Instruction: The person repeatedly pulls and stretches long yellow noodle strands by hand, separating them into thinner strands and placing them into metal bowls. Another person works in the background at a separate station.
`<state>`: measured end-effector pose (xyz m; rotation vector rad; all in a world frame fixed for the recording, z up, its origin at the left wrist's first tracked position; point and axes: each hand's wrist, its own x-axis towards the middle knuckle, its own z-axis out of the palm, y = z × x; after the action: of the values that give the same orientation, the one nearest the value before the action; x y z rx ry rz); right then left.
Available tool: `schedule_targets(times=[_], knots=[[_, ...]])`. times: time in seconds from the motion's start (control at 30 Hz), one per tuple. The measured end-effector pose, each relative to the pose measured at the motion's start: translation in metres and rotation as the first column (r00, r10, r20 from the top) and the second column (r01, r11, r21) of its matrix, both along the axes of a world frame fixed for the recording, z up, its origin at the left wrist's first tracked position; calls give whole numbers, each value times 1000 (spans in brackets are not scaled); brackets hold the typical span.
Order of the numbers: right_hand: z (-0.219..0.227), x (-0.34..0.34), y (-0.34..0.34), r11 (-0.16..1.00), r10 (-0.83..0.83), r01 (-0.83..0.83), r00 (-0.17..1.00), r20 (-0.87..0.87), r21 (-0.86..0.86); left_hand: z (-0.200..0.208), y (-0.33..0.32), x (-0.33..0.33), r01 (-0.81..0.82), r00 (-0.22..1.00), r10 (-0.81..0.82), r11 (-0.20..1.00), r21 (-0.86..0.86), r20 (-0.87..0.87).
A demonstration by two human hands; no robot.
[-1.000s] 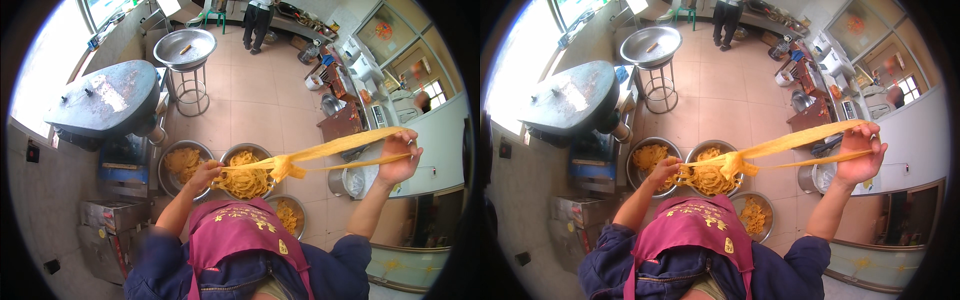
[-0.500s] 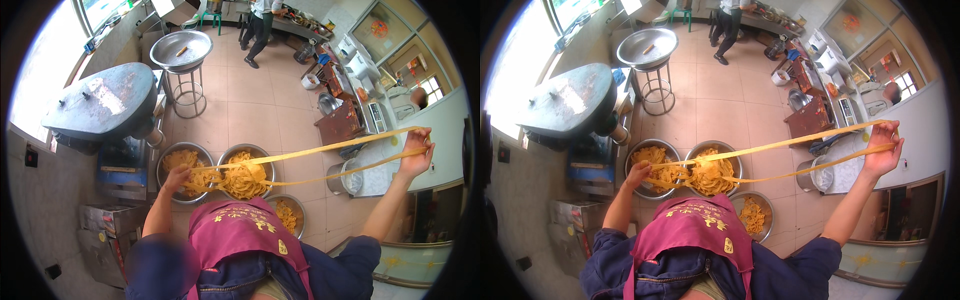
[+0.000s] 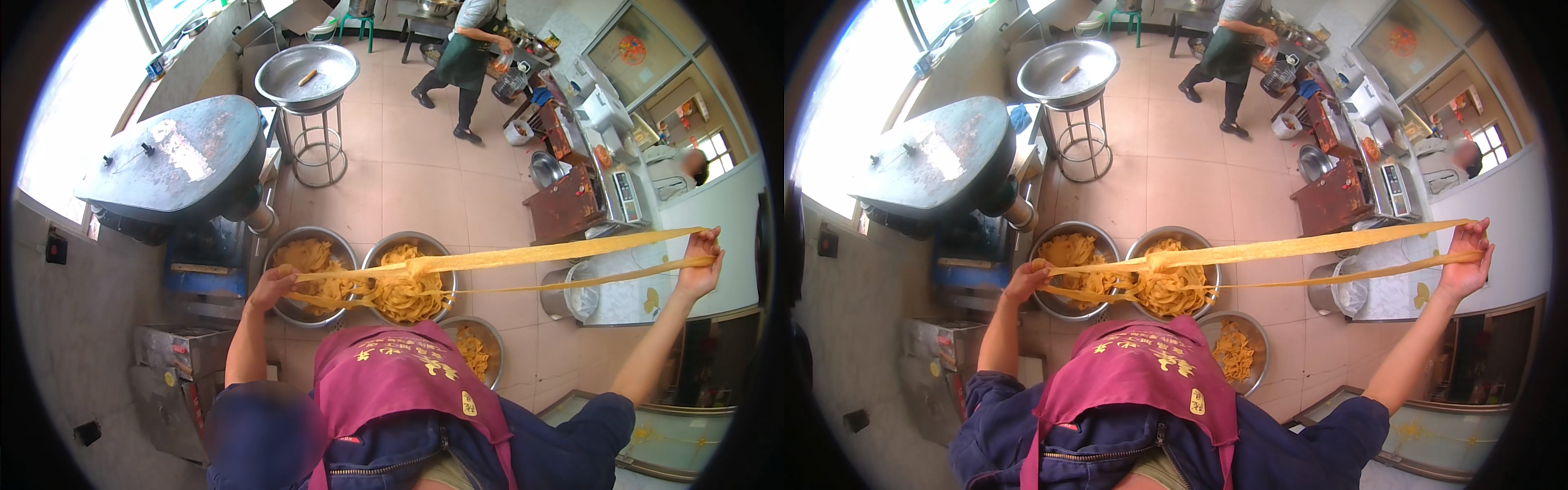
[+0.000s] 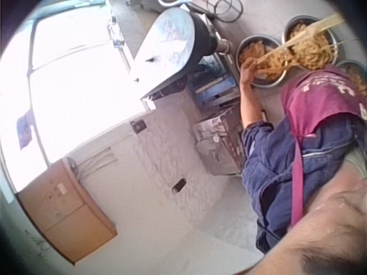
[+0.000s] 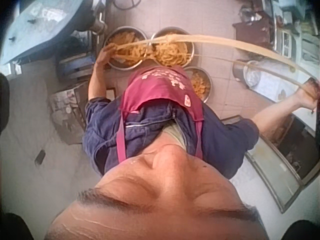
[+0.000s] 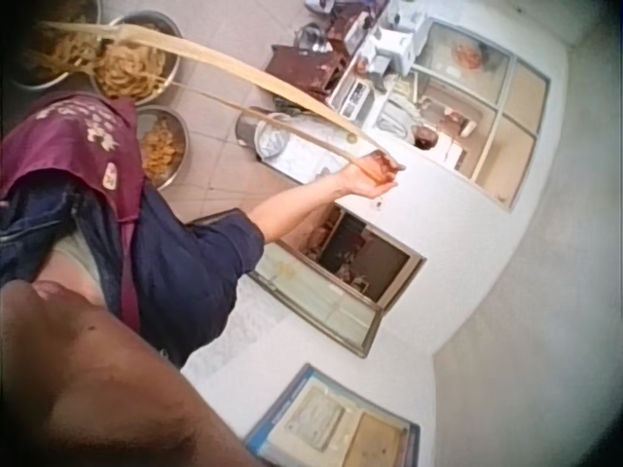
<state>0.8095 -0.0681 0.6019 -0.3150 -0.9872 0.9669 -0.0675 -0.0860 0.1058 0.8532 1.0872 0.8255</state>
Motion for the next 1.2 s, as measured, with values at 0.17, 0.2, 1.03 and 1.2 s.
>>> schedule_targets(times=[0.17,0.2,1.03,1.2], knots=[[-2,28,-2,1000,-19,19,1000,16,5,14,-1,-8,-26,1000,26,1000,-3,-10],[-3,32,-1,1000,-20,20,1000,16,2,15,-1,-10,-44,999,44,999,-4,-23],[-196,-150,-3,752,358,-624,658,-662,-213,71,9,21,-208,895,216,976,-62,390],[-266,-288,-12,550,464,-547,828,-314,-631,149,23,111,-64,886,10,993,100,464]])
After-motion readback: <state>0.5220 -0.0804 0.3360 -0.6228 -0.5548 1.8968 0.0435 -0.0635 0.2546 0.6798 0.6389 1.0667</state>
